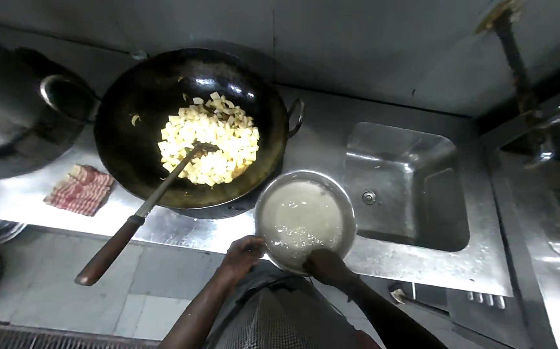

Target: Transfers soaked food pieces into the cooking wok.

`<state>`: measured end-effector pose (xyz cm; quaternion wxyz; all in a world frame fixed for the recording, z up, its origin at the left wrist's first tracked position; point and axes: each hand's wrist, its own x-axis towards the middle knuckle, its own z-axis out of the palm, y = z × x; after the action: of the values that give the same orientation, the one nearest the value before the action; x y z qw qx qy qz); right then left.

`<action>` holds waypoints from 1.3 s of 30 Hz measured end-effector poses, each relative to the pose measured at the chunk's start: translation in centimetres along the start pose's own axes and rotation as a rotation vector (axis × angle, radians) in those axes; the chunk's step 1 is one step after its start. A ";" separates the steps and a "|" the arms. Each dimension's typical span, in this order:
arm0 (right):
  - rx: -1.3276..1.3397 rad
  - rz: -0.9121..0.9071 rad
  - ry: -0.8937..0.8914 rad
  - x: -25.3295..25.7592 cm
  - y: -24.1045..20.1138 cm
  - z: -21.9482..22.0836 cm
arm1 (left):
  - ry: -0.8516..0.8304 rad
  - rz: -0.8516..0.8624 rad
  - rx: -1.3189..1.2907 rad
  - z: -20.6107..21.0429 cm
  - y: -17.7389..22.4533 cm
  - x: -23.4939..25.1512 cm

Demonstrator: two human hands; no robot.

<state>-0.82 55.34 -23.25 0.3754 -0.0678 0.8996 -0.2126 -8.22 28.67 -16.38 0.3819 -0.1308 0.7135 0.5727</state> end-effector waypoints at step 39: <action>-0.209 0.263 -0.166 1.9 0.3 -3.3 | 0.000 -0.002 0.065 0.7 0.6 0.6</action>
<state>-4.48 56.16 -22.50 0.4638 -0.0056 0.8838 -0.0609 -8.75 29.62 -16.43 0.3866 -0.1190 0.7314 0.5490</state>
